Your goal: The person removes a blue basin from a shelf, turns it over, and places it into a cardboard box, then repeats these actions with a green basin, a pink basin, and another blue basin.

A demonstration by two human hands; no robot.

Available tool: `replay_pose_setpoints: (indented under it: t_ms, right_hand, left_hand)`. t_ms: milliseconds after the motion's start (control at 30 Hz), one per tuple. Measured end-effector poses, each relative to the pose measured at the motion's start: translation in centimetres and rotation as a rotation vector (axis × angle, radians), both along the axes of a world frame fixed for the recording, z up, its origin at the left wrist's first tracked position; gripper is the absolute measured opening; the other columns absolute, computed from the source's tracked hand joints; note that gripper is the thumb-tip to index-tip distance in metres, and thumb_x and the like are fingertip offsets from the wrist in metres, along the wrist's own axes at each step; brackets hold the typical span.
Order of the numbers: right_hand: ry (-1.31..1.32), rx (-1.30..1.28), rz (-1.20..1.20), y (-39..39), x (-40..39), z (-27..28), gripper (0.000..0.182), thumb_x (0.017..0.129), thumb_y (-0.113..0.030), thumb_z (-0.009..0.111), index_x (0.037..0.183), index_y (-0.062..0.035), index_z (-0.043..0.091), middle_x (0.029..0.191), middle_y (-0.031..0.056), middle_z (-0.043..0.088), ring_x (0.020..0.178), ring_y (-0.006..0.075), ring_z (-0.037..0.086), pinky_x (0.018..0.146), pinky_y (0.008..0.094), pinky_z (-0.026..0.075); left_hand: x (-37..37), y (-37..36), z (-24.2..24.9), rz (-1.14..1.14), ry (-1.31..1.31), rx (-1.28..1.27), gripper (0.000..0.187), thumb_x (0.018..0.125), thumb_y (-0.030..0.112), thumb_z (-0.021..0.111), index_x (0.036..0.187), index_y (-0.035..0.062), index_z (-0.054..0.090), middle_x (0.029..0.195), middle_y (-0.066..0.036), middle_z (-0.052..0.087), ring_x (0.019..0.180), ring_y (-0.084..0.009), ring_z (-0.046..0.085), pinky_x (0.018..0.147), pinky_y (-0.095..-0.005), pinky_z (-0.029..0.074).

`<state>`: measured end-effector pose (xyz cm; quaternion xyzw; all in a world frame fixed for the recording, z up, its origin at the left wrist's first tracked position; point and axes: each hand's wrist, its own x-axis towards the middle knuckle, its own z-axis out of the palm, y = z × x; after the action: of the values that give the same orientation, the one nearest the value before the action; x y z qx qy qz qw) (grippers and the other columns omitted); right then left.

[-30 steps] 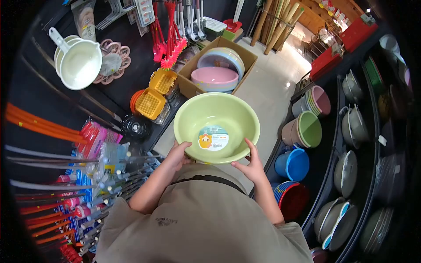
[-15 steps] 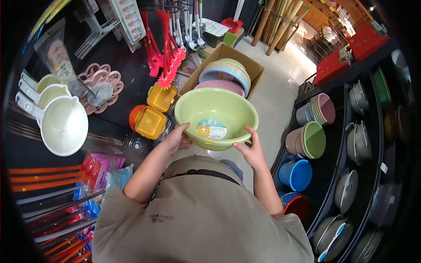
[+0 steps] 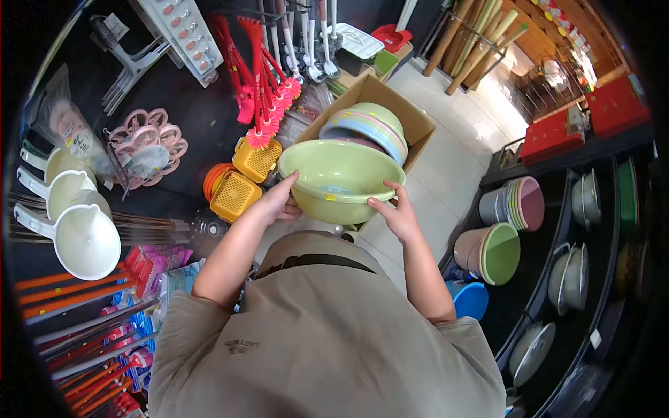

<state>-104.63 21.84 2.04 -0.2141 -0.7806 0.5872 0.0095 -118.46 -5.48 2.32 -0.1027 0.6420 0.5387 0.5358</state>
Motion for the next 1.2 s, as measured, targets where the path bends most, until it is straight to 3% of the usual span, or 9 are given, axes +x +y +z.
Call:
replay_pose_setpoints:
  t_ms: [200,433,567,600,700,733,933,1167,1200]
  right_hand:
    - [-0.216,-0.076,0.076,3.6,-6.0,1.6,0.074,0.071,-0.04,0.078,0.124,0.002,0.047,0.112,0.0234,0.056,0.101,0.028,0.057,0.083,0.0338,0.047]
    - [-0.229,-0.072,0.074,4.8,-8.0,-2.2,0.071,0.073,-0.042,0.076,0.122,0.0008,0.048,0.1,0.0173,0.058,0.088,0.0215,0.056,0.076,0.0317,0.046]
    - [-0.203,0.026,0.061,5.3,-9.0,-5.2,0.077,0.069,-0.045,0.077,0.119,0.0068,0.049,0.112,0.0263,0.056,0.102,0.0293,0.057,0.086,0.0353,0.046]
    - [-0.209,0.022,0.063,5.4,-9.2,-5.6,0.077,0.069,-0.045,0.077,0.119,0.0068,0.049,0.112,0.0263,0.056,0.102,0.0293,0.057,0.086,0.0353,0.046]
    - [-0.251,-0.026,0.065,5.4,-9.6,-6.3,0.077,0.069,-0.045,0.078,0.118,0.0073,0.05,0.114,0.0277,0.056,0.106,0.0315,0.056,0.089,0.0366,0.045]
    - [-0.213,0.026,0.061,5.5,-9.5,-7.6,0.077,0.068,-0.045,0.078,0.118,0.0074,0.05,0.114,0.0274,0.056,0.106,0.0324,0.056,0.09,0.0366,0.045]
    - [-0.149,-0.014,0.027,5.9,-9.5,-9.9,0.077,0.067,-0.043,0.079,0.118,0.0071,0.051,0.114,0.0276,0.056,0.11,0.0342,0.054,0.092,0.0378,0.043]
    - [-0.146,0.245,0.076,6.4,-8.9,-10.4,0.073,0.068,-0.042,0.078,0.121,0.0009,0.051,0.127,0.0282,0.045,0.117,0.0382,0.047,0.097,0.041,0.041]
    - [-0.152,0.247,0.075,6.7,-8.6,-11.5,0.073,0.068,-0.042,0.078,0.121,0.0009,0.051,0.127,0.0282,0.045,0.117,0.0382,0.047,0.097,0.041,0.041]
  left_hand:
    - [-4.2,3.6,-1.2,-0.081,-0.014,-0.091,0.091,0.083,0.075,0.021,0.148,0.0135,0.004,0.132,-0.037,0.038,0.12,-0.0459,0.045,0.102,-0.0501,0.029]
    - [-6.9,6.4,-3.1,-0.035,0.009,-0.232,0.087,0.085,0.071,0.02,0.148,0.0129,0.008,0.134,-0.038,0.036,0.118,-0.0451,0.047,0.099,-0.0499,0.032]
    - [-8.0,7.3,-6.2,0.051,0.071,-0.297,0.083,0.086,0.069,0.023,0.147,0.012,0.021,0.138,-0.027,0.039,0.115,-0.0439,0.05,0.098,-0.0475,0.033]
    - [-8.3,7.6,-7.0,0.111,0.112,-0.365,0.08,0.086,0.068,0.03,0.14,0.0094,0.035,0.124,-0.021,0.055,0.103,-0.0372,0.06,0.087,-0.0434,0.042]
    - [-8.2,8.2,-8.1,0.212,0.188,-0.427,0.078,0.084,0.068,0.039,0.131,0.0065,0.045,0.116,-0.02,0.061,0.093,-0.0345,0.064,0.079,-0.0459,0.045]
    - [-8.1,8.1,-8.2,0.225,0.239,-0.423,0.075,0.085,0.064,0.045,0.127,0.0012,0.045,0.109,-0.02,0.063,0.085,-0.0318,0.066,0.064,-0.0406,0.05]
    - [-8.4,9.0,-11.6,0.315,0.53,-0.473,0.066,0.091,0.052,0.047,0.12,-0.0073,0.045,0.092,-0.02,0.063,0.074,-0.0268,0.067,0.05,-0.0342,0.05]
    - [-7.8,8.4,-15.7,0.175,0.337,-0.477,0.055,0.089,0.043,0.053,0.119,-0.0035,0.048,0.102,-0.025,0.062,0.094,-0.0293,0.064,0.072,-0.0385,0.053]
    - [-7.0,8.5,-16.3,0.035,0.502,-0.61,0.054,0.088,0.041,0.055,0.119,-0.0027,0.048,0.105,-0.025,0.061,0.1,-0.0314,0.062,0.079,-0.04,0.051]
